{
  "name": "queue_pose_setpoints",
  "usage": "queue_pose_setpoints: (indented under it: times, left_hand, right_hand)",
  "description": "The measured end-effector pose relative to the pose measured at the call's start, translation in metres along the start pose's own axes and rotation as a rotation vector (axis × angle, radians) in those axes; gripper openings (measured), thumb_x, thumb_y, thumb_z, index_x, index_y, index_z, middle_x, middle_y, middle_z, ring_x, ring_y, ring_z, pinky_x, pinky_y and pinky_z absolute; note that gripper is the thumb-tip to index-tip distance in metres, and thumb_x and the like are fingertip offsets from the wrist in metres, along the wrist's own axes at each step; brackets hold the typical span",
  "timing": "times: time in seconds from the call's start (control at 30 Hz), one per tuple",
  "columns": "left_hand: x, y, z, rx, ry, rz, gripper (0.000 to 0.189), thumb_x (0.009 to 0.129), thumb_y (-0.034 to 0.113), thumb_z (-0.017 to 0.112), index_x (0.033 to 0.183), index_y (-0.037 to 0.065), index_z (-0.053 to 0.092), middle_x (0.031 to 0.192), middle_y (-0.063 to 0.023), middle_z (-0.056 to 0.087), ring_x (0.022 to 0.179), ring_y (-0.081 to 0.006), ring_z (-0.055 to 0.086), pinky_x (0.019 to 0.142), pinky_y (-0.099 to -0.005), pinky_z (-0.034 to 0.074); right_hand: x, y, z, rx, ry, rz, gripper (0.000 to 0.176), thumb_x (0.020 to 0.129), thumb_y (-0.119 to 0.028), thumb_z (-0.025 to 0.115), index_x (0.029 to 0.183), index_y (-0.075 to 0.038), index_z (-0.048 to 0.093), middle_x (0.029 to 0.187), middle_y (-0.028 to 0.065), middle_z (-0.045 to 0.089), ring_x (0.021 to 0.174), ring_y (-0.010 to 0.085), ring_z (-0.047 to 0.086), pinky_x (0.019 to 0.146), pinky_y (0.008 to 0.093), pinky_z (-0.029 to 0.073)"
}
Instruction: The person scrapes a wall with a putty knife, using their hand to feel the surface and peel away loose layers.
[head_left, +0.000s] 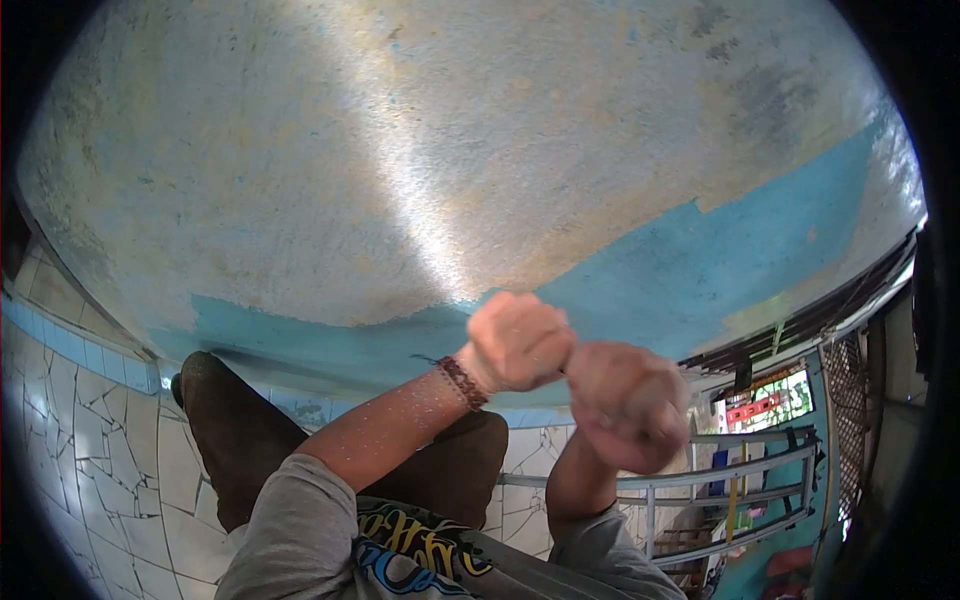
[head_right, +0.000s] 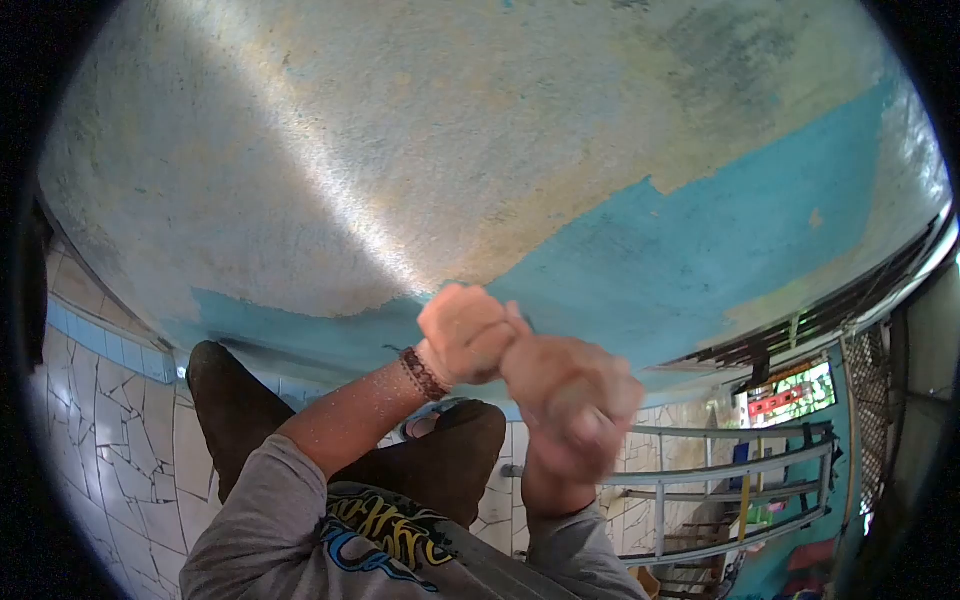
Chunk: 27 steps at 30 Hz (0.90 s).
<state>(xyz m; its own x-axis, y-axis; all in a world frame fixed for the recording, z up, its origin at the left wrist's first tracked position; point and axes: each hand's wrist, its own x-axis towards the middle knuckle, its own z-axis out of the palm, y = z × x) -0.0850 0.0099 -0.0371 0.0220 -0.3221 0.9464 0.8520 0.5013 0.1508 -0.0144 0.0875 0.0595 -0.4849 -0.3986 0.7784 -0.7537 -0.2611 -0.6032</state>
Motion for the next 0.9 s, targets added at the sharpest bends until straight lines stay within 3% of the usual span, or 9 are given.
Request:
queue_pose_setpoints:
  times: [0.03, 0.17, 0.37, 0.47, 0.6, 0.7, 0.9]
  left_hand:
    - [0.008, 0.002, 0.004, -0.006, 0.035, 0.019, 0.032, 0.064, -0.005, 0.067, 0.059, 0.013, 0.041, 0.057, 0.0003, 0.038, 0.046, -0.0167, 0.042, 0.043, -0.03, 0.026]
    - [0.015, 0.004, 0.011, -0.036, 0.07, -0.007, 0.033, 0.064, -0.006, 0.066, 0.059, 0.013, 0.04, 0.058, 0.0009, 0.039, 0.047, -0.0159, 0.043, 0.044, -0.0295, 0.026]
    - [0.016, 0.005, 0.007, -0.032, 0.042, -0.025, 0.035, 0.064, -0.008, 0.066, 0.059, 0.013, 0.038, 0.058, 0.0013, 0.04, 0.047, -0.0161, 0.043, 0.044, -0.0294, 0.027]
    - [0.011, 0.002, 0.007, -0.02, 0.047, -0.051, 0.036, 0.063, -0.008, 0.066, 0.058, 0.013, 0.038, 0.058, 0.0013, 0.039, 0.047, -0.0163, 0.042, 0.044, -0.03, 0.027]
    - [-0.002, 0.001, -0.004, -0.011, -0.002, -0.103, 0.037, 0.062, -0.009, 0.066, 0.057, 0.013, 0.037, 0.057, 0.001, 0.039, 0.046, -0.0168, 0.042, 0.043, -0.0306, 0.027]
    - [0.02, 0.007, 0.005, -0.025, 0.06, -0.061, 0.037, 0.062, -0.009, 0.066, 0.057, 0.013, 0.036, 0.057, 0.0006, 0.038, 0.046, -0.0169, 0.041, 0.043, -0.0306, 0.027]
    - [0.0, 0.001, -0.002, 0.04, 0.033, -0.137, 0.038, 0.062, -0.01, 0.065, 0.056, 0.013, 0.036, 0.056, 0.0004, 0.038, 0.047, -0.0161, 0.042, 0.043, -0.0304, 0.026]
  right_hand:
    - [0.003, -0.006, 0.002, -0.023, 0.0, -0.036, 0.033, 0.093, -0.022, 0.043, 0.062, -0.01, 0.044, 0.058, 0.0028, 0.046, 0.047, 0.0151, 0.039, 0.048, 0.0344, 0.031]
    - [0.005, -0.009, 0.003, 0.04, 0.085, -0.044, 0.039, 0.092, -0.024, 0.052, 0.06, -0.004, 0.042, 0.056, 0.0096, 0.05, 0.045, 0.0217, 0.044, 0.046, 0.0362, 0.036]
    - [0.007, -0.016, 0.003, 0.001, 0.088, 0.0, 0.045, 0.091, -0.028, 0.056, 0.056, -0.004, 0.04, 0.054, 0.0083, 0.05, 0.046, 0.0217, 0.045, 0.045, 0.0362, 0.035]
    - [0.009, -0.003, 0.01, -0.035, 0.065, -0.028, 0.035, 0.092, -0.024, 0.047, 0.061, -0.008, 0.044, 0.056, 0.0049, 0.048, 0.045, 0.016, 0.041, 0.047, 0.0348, 0.034]
    - [0.0, 0.004, 0.011, -0.105, 0.078, 0.093, 0.034, 0.091, -0.025, 0.047, 0.061, -0.01, 0.046, 0.054, 0.0032, 0.047, 0.043, 0.0148, 0.041, 0.046, 0.034, 0.035]
    - [0.012, -0.012, 0.008, -0.001, 0.064, -0.016, 0.045, 0.089, -0.031, 0.057, 0.057, -0.003, 0.043, 0.053, 0.0093, 0.051, 0.041, 0.0221, 0.043, 0.042, 0.0356, 0.033]
    - [0.005, 0.008, 0.002, 0.003, 0.073, 0.072, 0.037, 0.089, -0.027, 0.052, 0.06, -0.004, 0.043, 0.053, 0.0072, 0.048, 0.039, 0.0199, 0.039, 0.04, 0.035, 0.032]
